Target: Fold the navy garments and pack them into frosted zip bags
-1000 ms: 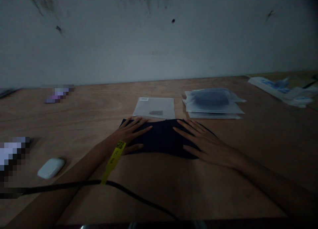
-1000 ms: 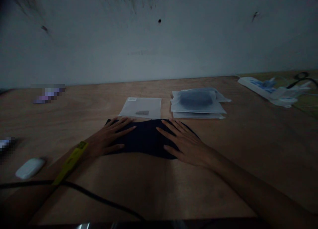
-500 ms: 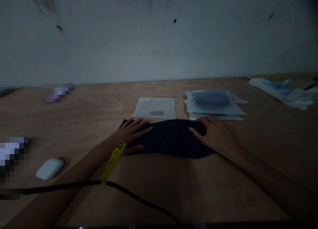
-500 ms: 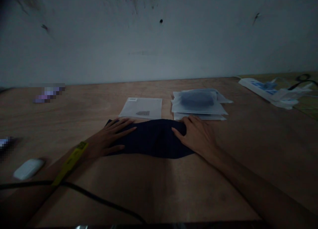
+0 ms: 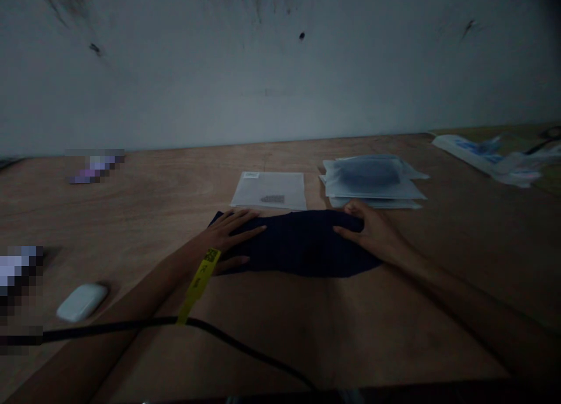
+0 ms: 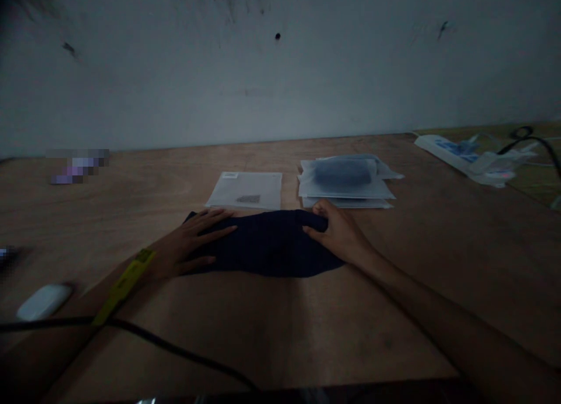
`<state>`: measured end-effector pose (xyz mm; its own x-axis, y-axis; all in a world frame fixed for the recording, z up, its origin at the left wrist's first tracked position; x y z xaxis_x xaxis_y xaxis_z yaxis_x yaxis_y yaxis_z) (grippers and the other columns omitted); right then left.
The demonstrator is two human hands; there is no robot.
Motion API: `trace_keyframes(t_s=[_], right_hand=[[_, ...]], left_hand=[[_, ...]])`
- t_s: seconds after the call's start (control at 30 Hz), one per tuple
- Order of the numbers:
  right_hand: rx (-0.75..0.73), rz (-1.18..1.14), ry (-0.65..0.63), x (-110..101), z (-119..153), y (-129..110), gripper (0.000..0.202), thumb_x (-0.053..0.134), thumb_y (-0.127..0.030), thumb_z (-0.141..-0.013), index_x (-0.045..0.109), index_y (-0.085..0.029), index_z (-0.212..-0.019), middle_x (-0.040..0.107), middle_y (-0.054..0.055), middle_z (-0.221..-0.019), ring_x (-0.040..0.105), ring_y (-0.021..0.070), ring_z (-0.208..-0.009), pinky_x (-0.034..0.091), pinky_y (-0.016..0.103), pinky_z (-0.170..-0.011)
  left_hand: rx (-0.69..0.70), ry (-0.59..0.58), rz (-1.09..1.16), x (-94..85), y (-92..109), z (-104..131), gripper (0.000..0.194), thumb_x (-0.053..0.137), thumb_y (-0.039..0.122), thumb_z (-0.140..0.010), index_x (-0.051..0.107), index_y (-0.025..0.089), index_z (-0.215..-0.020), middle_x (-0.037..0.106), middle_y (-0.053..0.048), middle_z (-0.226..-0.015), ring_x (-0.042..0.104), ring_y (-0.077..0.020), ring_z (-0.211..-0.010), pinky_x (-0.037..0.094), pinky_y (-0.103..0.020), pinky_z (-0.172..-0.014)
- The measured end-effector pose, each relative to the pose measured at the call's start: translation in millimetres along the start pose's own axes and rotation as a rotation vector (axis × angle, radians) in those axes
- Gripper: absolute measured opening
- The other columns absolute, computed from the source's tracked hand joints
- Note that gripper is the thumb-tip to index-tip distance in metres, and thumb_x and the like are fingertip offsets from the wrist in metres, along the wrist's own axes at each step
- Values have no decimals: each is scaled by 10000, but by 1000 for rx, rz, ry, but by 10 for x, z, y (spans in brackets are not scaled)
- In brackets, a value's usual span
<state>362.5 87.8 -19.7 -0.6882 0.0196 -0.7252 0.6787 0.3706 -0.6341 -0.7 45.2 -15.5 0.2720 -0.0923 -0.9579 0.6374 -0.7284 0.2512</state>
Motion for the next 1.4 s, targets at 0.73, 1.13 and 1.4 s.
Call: trace_keyframes(t_s=[0.73, 1.13, 1.4], right_hand=[[287, -937, -263, -173, -55, -607, 475, 755, -338, -700, 532, -293, -1118, 671, -24, -865, 624, 146, -648, 472, 251, -577], [-143, -448, -334, 707, -332, -1435, 403, 684, -365, -840, 546, -210, -1185, 690, 41, -1002, 665, 179, -820, 507, 334, -759], [-425, -392, -133, 807, -70, -1270, 265, 528, -237, -928, 578, -192, -1184, 708, 78, -1100, 708, 180, -930, 587, 342, -831]], left_hand=[[-244, 253, 680, 5, 285, -90, 602, 461, 501, -990, 289, 321, -1539, 315, -58, -1599, 259, -326, -1480, 158, -560, -1228], [-17, 527, 965, 322, -84, -218, 802, 499, 729, -877, 243, 371, -1548, 422, -81, -1518, 356, -348, -1425, 220, -596, -1185], [-215, 435, 953, 75, 140, -104, 718, 639, 211, -835, 375, 293, -1498, 396, -75, -1546, 286, -318, -1474, 187, -574, -1222]])
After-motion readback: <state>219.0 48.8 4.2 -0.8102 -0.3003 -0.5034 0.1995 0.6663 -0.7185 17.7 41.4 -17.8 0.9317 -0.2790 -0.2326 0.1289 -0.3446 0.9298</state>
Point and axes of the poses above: each hand's wrist, its own z-axis away from the middle knuckle, its own x-axis out of the palm, y = z × x, the point moved 2 cm from there along -z, towards the middle knuckle
